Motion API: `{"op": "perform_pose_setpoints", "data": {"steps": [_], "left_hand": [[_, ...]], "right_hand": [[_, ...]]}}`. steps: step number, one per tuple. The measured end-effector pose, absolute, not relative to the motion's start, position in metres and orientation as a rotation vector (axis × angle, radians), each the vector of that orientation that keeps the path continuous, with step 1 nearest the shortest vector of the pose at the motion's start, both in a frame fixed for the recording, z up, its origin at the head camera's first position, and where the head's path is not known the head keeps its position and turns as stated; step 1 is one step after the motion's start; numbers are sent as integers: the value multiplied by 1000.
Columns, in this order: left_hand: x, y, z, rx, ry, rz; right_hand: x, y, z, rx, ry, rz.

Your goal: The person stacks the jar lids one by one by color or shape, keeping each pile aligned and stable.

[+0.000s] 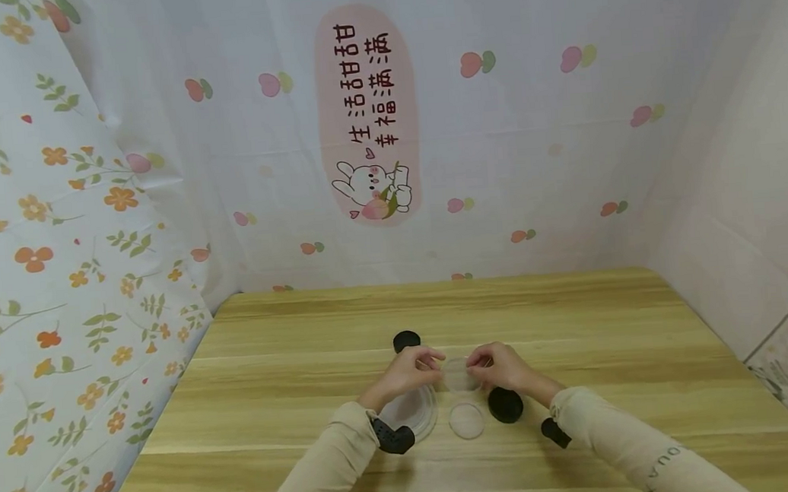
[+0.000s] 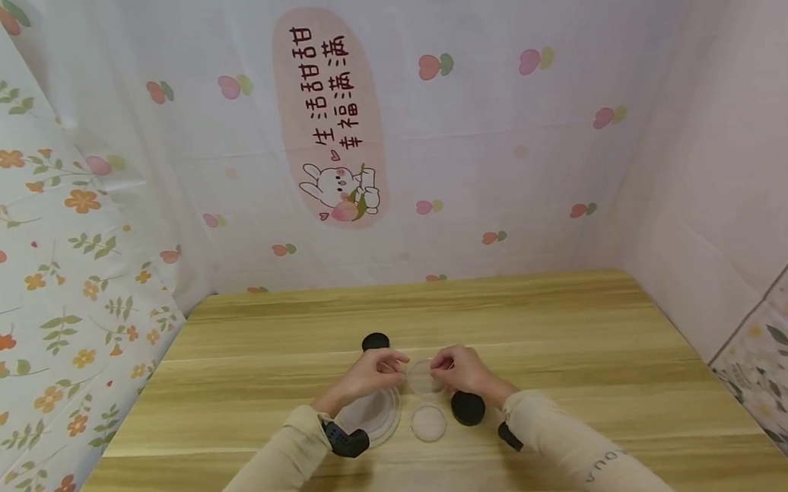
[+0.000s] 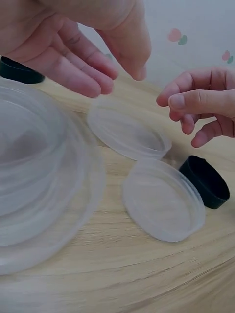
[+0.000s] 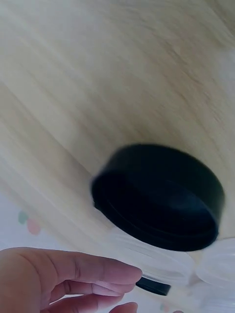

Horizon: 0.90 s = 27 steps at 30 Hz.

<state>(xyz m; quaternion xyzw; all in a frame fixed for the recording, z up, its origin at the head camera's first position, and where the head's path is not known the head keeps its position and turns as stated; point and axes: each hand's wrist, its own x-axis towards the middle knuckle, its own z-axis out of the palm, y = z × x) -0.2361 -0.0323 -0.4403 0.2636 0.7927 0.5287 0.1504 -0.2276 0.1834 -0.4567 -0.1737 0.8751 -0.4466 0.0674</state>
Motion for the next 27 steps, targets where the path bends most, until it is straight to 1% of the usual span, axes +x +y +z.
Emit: {"op": "perform_pose_setpoints", "data": {"steps": [3, 6, 19, 27], "left_hand": [[-244, -27, -454, 720, 2289, 1540], [-246, -23, -459, 676, 2277, 1566], [-250, -12, -454, 532, 2331, 1474], [-254, -8, -458, 470, 2358, 1378]], "right_hand": [[-229, 189, -457, -504, 2672, -1328], [-231, 195, -458, -480, 2718, -1298], [-237, 211, -474, -337, 2622, -1371], [-239, 206, -476, -399, 2635, -1320]]}}
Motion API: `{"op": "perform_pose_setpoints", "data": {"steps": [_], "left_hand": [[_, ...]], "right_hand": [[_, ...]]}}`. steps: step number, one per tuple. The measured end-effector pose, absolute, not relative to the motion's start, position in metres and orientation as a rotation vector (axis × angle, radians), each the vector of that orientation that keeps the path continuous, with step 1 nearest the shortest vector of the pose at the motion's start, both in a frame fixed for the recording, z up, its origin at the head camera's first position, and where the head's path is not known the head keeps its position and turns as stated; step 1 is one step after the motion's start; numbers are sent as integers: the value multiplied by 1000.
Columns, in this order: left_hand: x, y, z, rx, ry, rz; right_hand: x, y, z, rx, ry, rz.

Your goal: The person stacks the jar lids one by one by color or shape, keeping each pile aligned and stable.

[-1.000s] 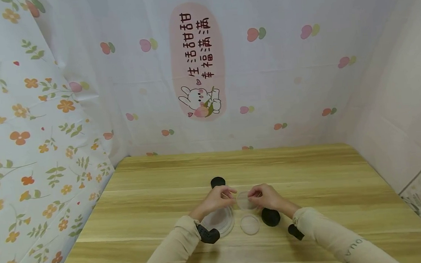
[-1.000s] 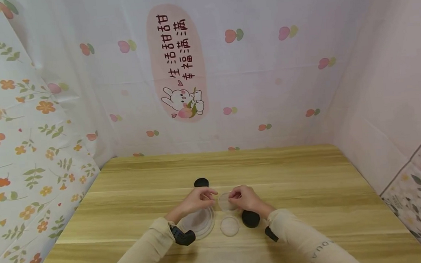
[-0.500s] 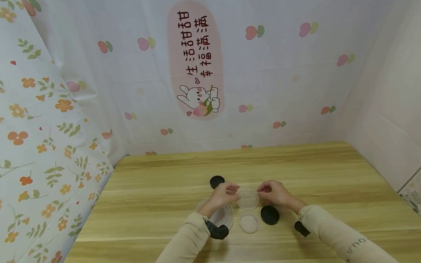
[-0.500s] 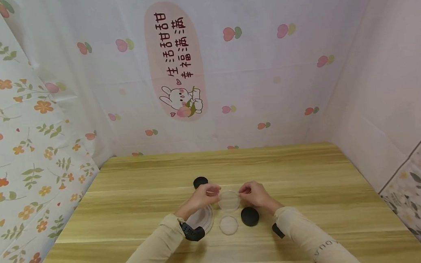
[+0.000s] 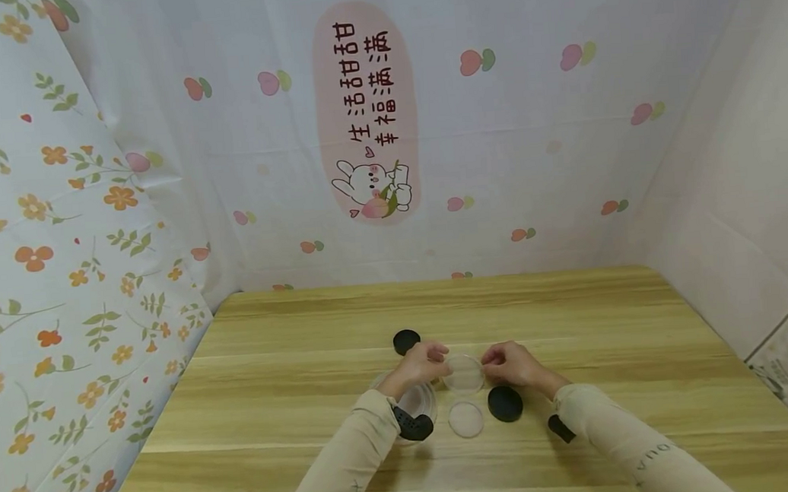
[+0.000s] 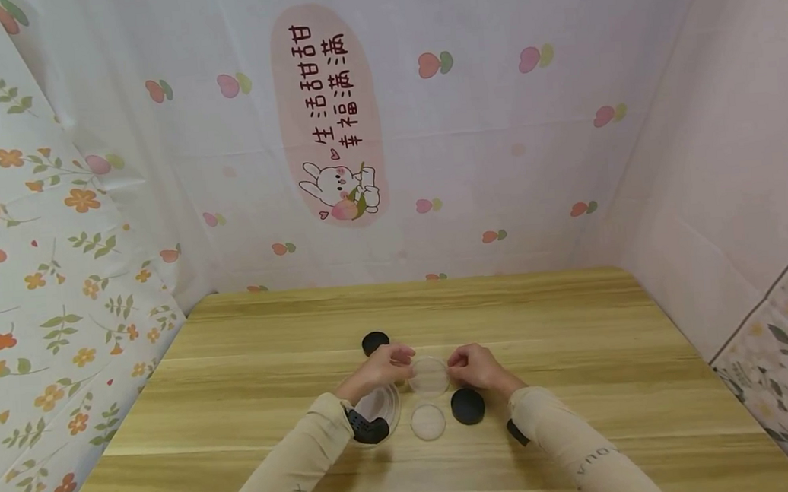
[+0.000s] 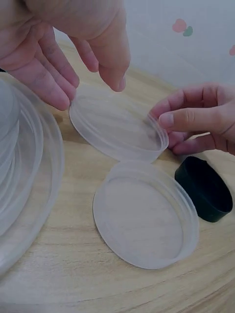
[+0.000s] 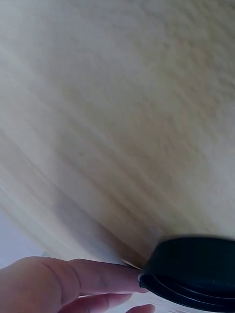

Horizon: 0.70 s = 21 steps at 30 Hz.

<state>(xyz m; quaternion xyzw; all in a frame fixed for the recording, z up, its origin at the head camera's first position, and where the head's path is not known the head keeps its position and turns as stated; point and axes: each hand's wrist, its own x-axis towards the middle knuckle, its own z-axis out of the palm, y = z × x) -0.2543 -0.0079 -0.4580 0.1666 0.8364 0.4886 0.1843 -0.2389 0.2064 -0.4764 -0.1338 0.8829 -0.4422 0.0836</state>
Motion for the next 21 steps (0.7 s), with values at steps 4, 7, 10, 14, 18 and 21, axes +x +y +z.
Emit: {"op": "perform_pose_setpoints", "data": {"steps": [4, 7, 10, 14, 18, 21], "left_hand": [[-257, -6, -462, 445, 2381, 1356], [-258, -4, -463, 438, 2412, 1330], [-277, 0, -498, 515, 2494, 1291], [-308, 7, -554, 591, 2574, 1279], [-317, 12, -574, 555, 2546, 1365], [-329, 17, -600, 562, 2513, 1485]], "right_hand": [[-241, 202, -476, -382, 2606, -1339], [-242, 201, -477, -348, 2576, -1379], [-243, 201, -479, -310, 2559, -1414], [-243, 201, -478, -265, 2534, -1448], [-244, 202, -478, -201, 2510, -1482], [-245, 204, -479, -168, 2504, -1501]]}}
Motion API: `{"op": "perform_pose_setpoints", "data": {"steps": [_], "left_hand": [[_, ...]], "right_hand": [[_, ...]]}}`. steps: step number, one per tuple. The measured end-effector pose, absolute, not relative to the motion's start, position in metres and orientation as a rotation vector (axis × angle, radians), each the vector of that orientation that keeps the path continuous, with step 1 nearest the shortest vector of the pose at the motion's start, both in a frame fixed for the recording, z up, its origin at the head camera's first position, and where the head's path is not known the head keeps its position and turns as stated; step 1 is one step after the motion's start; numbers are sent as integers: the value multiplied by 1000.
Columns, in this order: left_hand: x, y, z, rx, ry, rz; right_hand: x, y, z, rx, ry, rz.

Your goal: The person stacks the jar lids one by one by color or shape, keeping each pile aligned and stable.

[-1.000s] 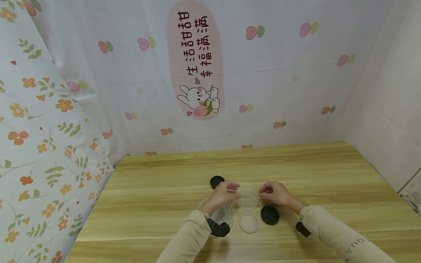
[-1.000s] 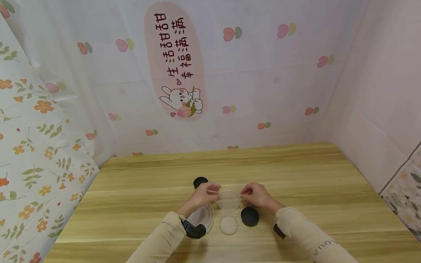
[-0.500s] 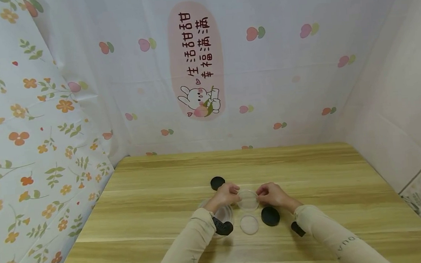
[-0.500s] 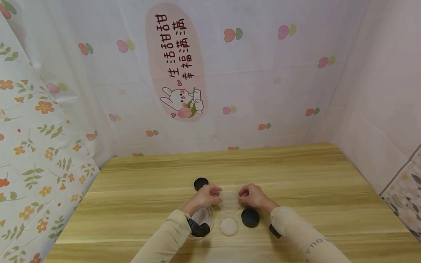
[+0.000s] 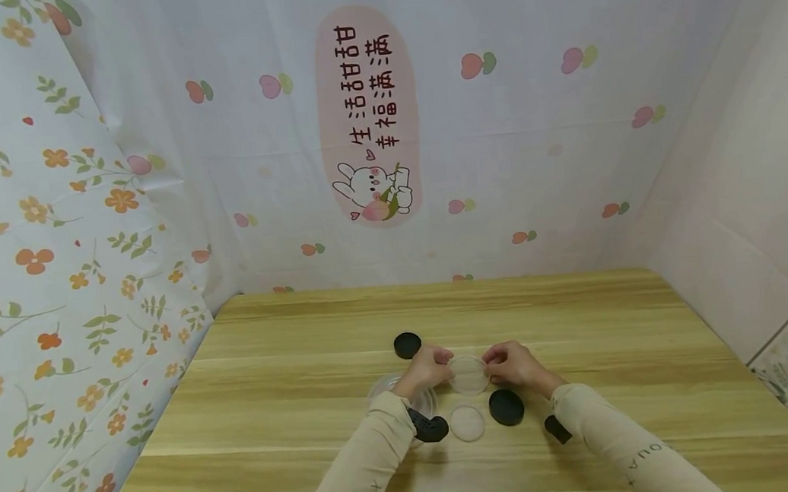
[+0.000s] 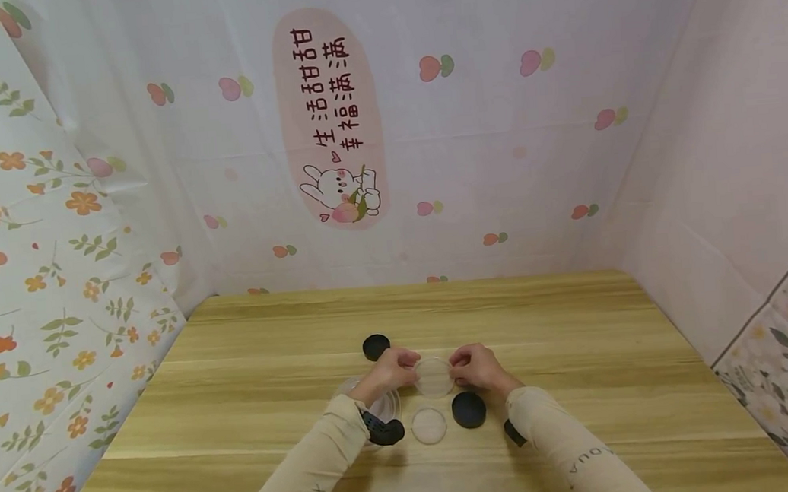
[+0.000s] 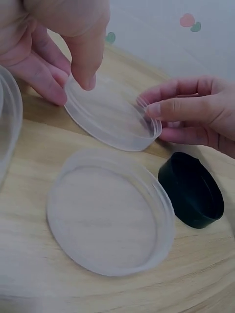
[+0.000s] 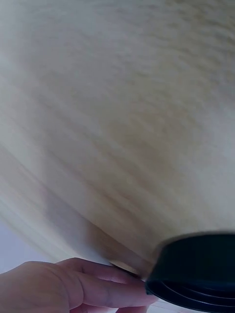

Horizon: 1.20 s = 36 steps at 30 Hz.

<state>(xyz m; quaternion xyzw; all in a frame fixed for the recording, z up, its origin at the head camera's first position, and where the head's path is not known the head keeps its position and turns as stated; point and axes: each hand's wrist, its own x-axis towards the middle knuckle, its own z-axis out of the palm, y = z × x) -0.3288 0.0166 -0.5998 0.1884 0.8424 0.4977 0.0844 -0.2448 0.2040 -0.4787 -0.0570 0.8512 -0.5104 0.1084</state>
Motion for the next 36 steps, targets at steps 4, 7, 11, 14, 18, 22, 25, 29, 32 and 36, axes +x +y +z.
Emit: {"op": "perform_pose_setpoints", "data": {"steps": [4, 7, 11, 14, 18, 22, 25, 29, 32, 36], "left_hand": [[-335, 26, -619, 459, 2474, 1559], [-333, 32, -621, 357, 2423, 1620], [-330, 35, -622, 274, 2361, 1708], [-330, 37, -623, 220, 2323, 1718], [-337, 39, -635, 171, 2237, 1796], [-341, 42, -645, 163, 2240, 1833], [-339, 44, -641, 165, 2294, 1807], [-326, 41, -616, 156, 2288, 1815], [-307, 36, -578, 148, 2248, 1836], [-286, 34, -525, 53, 2243, 1762]], "right_hand": [[-246, 206, -479, -152, 2502, -1523], [-246, 206, -480, -130, 2500, -1531], [-246, 206, -481, -90, 2508, -1527], [-245, 206, -481, -52, 2522, -1522], [-246, 206, -482, -35, 2551, -1501], [-246, 206, -482, -30, 2564, -1498], [-245, 205, -480, -14, 2570, -1507], [-244, 204, -478, -19, 2579, -1508], [-243, 203, -475, -28, 2591, -1502], [-242, 203, -472, -47, 2629, -1486]]}}
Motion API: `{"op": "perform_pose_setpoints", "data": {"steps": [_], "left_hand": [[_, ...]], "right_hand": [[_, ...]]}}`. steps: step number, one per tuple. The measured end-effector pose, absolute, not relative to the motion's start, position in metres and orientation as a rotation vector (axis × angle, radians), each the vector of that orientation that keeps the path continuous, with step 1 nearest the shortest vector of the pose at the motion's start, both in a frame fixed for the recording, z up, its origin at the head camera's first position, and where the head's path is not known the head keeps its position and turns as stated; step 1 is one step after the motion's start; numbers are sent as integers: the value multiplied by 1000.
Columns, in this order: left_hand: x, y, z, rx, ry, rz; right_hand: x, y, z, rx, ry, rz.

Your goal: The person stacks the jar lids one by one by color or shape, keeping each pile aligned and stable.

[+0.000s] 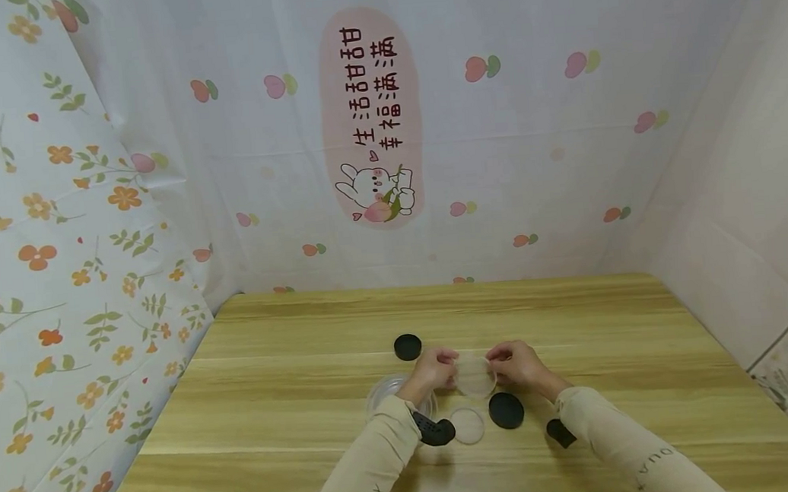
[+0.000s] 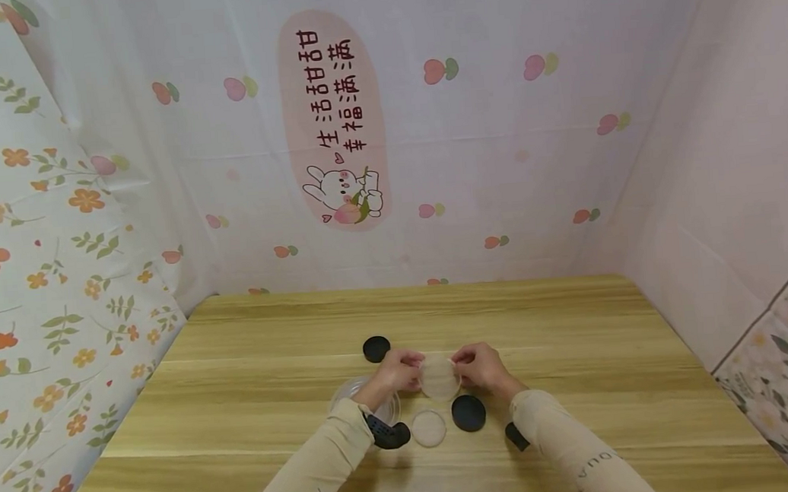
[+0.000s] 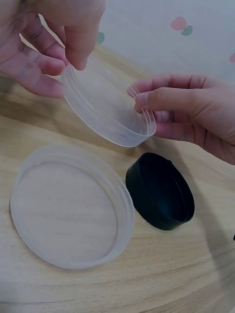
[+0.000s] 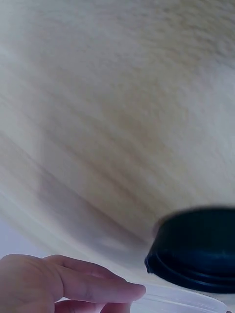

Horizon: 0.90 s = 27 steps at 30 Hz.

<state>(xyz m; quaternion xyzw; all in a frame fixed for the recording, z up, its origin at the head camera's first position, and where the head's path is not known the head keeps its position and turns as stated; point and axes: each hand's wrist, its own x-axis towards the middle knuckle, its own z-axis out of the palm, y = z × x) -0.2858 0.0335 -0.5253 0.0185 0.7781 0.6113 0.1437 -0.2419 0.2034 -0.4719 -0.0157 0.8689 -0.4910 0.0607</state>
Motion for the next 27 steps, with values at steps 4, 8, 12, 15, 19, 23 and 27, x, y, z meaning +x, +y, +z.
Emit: {"op": "perform_pose_setpoints", "data": {"steps": [4, 8, 12, 15, 19, 23, 27], "left_hand": [[-296, 31, -540, 127, 2281, 1778], [-308, 26, -559, 231, 2304, 1818], [-261, 15, -472, 145, 2339, 1705], [-245, 7, -443, 146, 2291, 1729], [-251, -1, -450, 181, 2264, 1746], [-252, -9, -448, 237, 2274, 1708], [-253, -18, -444, 321, 2270, 1690]], "right_hand": [[-241, 202, -468, -65, 2638, -1504], [-241, 199, -464, -107, 2608, -1546], [-240, 195, -460, -155, 2608, -1559], [-240, 191, -457, -168, 2606, -1566], [-241, 187, -456, -164, 2575, -1580], [-241, 183, -453, -180, 2568, -1575], [-241, 177, -450, -205, 2551, -1597]]}}
